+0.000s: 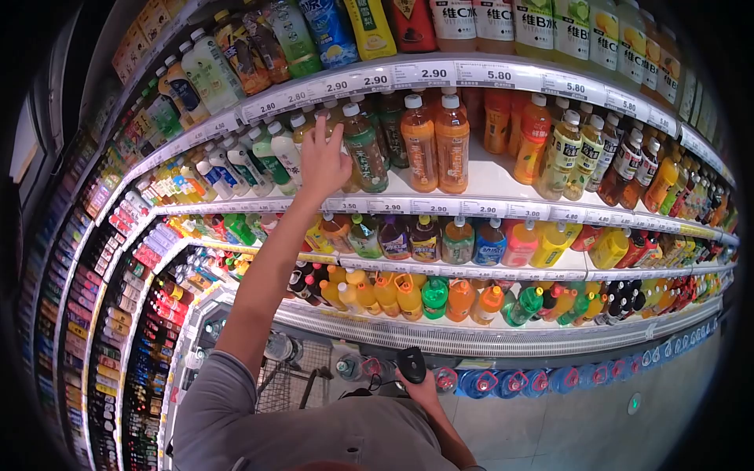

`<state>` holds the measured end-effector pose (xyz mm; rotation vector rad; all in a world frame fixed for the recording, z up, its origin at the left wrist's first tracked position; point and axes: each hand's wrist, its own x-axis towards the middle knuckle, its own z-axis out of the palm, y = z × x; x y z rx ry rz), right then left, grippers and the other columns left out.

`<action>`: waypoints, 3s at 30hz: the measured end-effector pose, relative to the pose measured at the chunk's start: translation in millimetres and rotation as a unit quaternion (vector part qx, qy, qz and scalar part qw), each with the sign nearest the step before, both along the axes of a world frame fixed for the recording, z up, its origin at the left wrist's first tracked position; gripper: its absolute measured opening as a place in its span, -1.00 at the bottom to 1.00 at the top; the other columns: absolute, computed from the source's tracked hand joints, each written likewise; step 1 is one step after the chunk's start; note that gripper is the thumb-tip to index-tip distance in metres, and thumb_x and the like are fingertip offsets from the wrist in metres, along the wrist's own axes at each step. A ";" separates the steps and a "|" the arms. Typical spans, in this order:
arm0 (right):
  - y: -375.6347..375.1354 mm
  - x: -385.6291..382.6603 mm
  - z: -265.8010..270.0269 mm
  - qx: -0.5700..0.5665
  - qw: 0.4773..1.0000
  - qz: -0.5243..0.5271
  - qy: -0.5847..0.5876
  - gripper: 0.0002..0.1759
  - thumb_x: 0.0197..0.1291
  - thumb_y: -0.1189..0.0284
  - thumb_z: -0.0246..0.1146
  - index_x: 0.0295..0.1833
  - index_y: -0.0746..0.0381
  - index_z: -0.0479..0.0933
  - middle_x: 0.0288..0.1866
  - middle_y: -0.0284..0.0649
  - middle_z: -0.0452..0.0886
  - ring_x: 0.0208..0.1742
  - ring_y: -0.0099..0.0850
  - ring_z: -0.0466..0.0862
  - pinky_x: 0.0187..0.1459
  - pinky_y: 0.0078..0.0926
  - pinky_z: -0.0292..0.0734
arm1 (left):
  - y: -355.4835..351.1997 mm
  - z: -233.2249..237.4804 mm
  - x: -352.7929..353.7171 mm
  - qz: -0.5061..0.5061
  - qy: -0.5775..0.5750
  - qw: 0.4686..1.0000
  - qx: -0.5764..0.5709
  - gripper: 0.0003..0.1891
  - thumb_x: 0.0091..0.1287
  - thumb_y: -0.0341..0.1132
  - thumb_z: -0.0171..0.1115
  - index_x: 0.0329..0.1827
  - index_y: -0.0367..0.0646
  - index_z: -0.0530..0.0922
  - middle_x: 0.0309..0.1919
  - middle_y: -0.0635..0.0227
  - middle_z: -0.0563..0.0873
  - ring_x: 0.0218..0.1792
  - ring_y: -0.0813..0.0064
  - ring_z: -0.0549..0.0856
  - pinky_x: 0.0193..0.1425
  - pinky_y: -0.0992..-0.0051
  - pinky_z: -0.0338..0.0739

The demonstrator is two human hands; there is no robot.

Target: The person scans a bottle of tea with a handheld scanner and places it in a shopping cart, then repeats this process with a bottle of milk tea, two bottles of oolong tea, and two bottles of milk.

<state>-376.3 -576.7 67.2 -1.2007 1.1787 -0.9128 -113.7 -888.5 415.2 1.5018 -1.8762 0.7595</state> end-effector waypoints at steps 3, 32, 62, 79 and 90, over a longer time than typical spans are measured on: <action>-3.2 -1.4 -1.1 0.016 1.000 0.015 -0.008 -0.72 0.19 0.33 0.53 -0.12 0.29 0.72 -0.30 -0.28 0.78 -0.26 -0.57 0.72 -0.17 -0.46 0.62 | 2.7 10.8 3.9 0.011 -0.015 1.000 -0.014 -0.41 0.07 -0.44 0.26 0.27 -0.30 0.52 0.39 -0.02 0.40 0.31 -0.14 0.42 0.37 0.02 0.39; 31.6 -42.3 -29.7 -0.036 0.977 -0.209 0.003 -0.77 0.19 0.37 0.52 -0.18 0.32 0.73 -0.34 -0.28 0.79 -0.32 -0.56 0.73 -0.20 -0.50 0.61 | -17.2 -15.4 -200.4 -0.150 0.076 0.970 -0.174 -0.24 0.15 -0.19 0.45 0.39 -0.27 0.34 0.29 -0.04 0.44 0.39 -0.08 0.36 0.52 -0.07 0.22; -5.1 30.8 -58.4 0.126 0.989 0.051 -0.064 -0.77 0.27 0.46 0.47 -0.02 0.31 0.66 -0.26 -0.31 0.74 -0.29 -0.55 0.72 -0.20 -0.53 0.62 | 318.4 -193.9 39.7 -0.265 0.934 0.182 0.154 -0.38 0.55 0.02 -0.07 0.48 -0.28 0.36 0.20 -0.11 0.61 -0.14 0.12 0.68 -0.07 0.23 0.63; 37.2 148.6 -69.0 0.025 0.986 0.163 0.035 -0.57 0.17 0.34 0.55 0.10 0.28 0.66 -0.04 -0.25 0.76 -0.09 -0.44 0.73 0.02 -0.41 0.64 | 418.9 -226.2 136.4 -0.328 0.933 0.115 0.096 -0.29 0.47 0.05 -0.02 0.56 -0.21 0.21 -0.02 0.12 0.59 -0.35 0.31 0.61 -0.35 0.30 0.59; 54.2 164.9 -5.2 0.033 0.953 0.280 0.108 -0.57 0.23 0.22 0.49 0.10 0.24 0.66 -0.04 -0.15 0.79 0.02 -0.39 0.77 0.06 -0.36 0.61 | 460.6 -274.1 156.7 -0.152 0.986 0.055 -0.051 -0.41 0.49 0.14 0.02 0.27 -0.22 0.47 -0.02 0.06 0.66 -0.16 0.16 0.68 -0.08 0.26 0.64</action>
